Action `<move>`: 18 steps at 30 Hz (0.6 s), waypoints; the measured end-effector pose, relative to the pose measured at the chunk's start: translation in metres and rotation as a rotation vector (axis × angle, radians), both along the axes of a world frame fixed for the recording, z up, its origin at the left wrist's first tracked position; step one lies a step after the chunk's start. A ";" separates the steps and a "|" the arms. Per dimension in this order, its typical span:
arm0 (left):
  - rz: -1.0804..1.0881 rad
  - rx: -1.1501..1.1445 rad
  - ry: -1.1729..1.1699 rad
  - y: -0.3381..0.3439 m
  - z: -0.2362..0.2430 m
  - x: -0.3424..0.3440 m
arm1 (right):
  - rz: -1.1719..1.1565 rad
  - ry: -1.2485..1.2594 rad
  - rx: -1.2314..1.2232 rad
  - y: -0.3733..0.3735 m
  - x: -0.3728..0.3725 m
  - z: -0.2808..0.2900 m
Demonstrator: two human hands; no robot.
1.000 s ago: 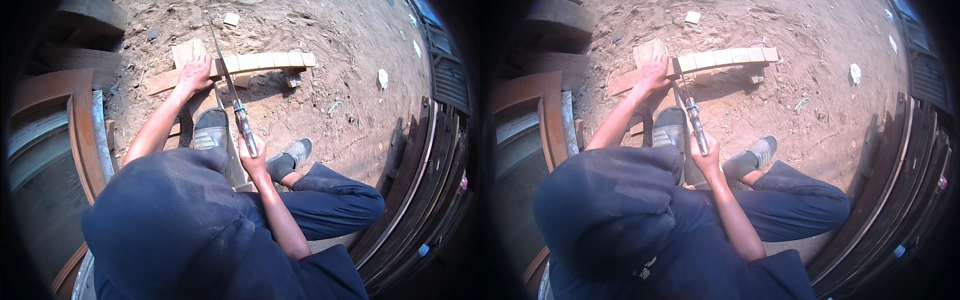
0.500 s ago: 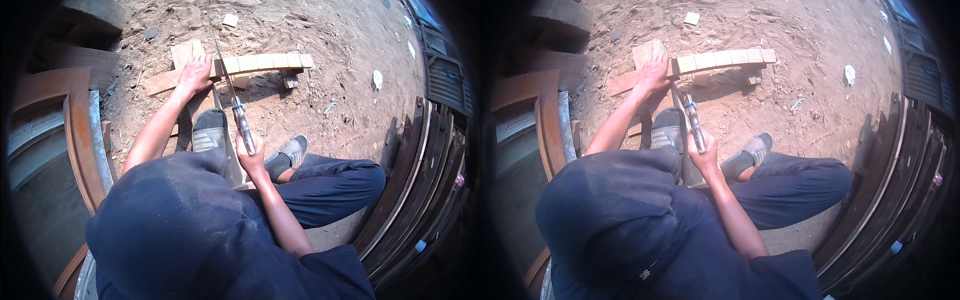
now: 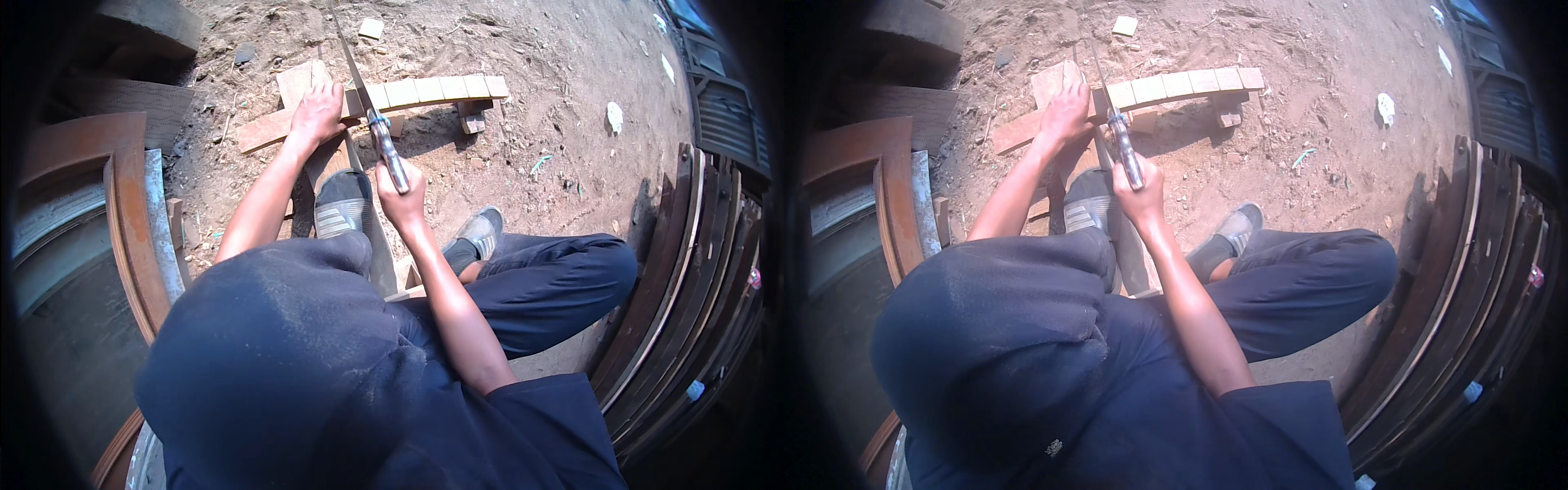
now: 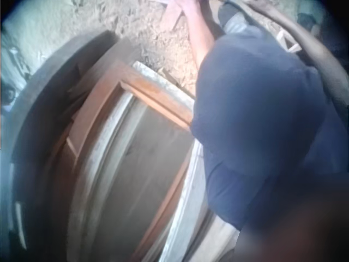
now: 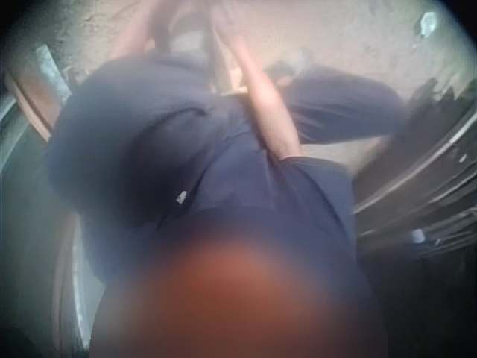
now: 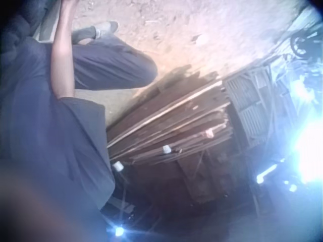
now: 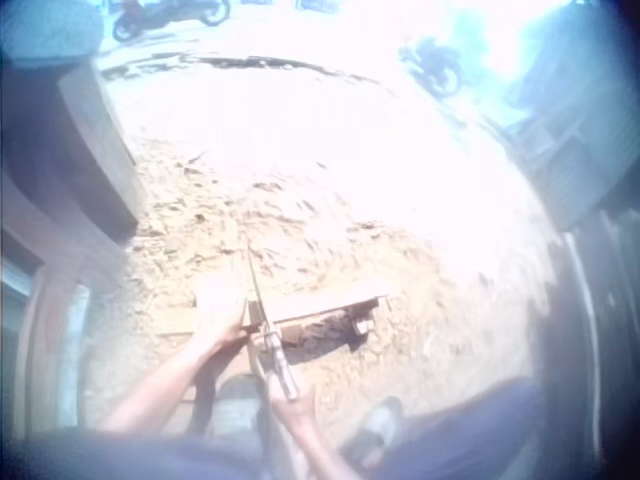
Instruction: The person sits on the ground and uses a hand saw to cut a small wooden plank that is supported between their legs. They hold the wood steady with one hand and saw back and forth with the other.
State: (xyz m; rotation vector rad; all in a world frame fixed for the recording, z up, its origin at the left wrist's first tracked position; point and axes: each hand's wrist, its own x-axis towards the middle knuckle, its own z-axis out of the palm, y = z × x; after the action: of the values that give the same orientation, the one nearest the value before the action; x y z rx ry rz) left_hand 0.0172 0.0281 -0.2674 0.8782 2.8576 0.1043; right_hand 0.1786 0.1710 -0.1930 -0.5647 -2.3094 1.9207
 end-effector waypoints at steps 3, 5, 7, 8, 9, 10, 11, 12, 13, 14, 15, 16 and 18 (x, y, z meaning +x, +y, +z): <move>-0.031 0.014 -0.002 0.001 0.003 -0.001 | 0.037 -0.037 0.045 0.002 0.004 0.004; 0.004 -0.010 -0.004 -0.010 0.003 -0.004 | 0.077 -0.153 0.036 0.007 0.043 0.017; -0.010 0.011 0.009 -0.009 0.001 0.001 | 0.029 -0.136 -0.051 0.013 0.087 0.019; -0.016 0.008 0.040 -0.006 -0.005 -0.002 | 0.048 -0.099 -0.013 0.014 0.092 0.015; -0.009 -0.010 0.015 -0.010 -0.003 0.004 | 0.098 -0.115 0.043 0.011 0.083 0.020; -0.008 -0.017 -0.002 -0.008 0.001 0.004 | 0.072 -0.095 0.020 0.008 0.070 0.017; -0.015 -0.017 -0.012 0.000 0.003 -0.002 | 0.036 -0.068 0.006 0.007 0.052 0.009; -0.005 0.007 0.016 0.002 0.006 -0.001 | 0.021 -0.035 -0.013 0.008 0.030 -0.002; -0.009 0.000 0.010 0.003 0.006 0.000 | 0.006 -0.016 -0.035 0.007 0.017 -0.005; -0.013 -0.007 0.004 0.004 0.006 -0.001 | -0.047 0.006 -0.065 0.007 0.013 -0.001; -0.017 -0.013 -0.001 0.004 0.006 0.000 | -0.042 -0.049 -0.073 0.005 0.026 0.003; 0.015 -0.016 0.008 -0.007 0.010 -0.001 | -0.010 -0.085 -0.088 0.002 0.043 0.012; 0.034 0.022 0.003 -0.004 -0.001 -0.001 | 0.010 -0.010 0.006 0.011 0.081 0.000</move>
State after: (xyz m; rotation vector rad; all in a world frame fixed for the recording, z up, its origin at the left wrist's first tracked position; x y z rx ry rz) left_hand 0.0162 0.0236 -0.2687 0.8346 2.8805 0.1391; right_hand 0.2600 0.1819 -0.1933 -0.5645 -2.3282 1.9188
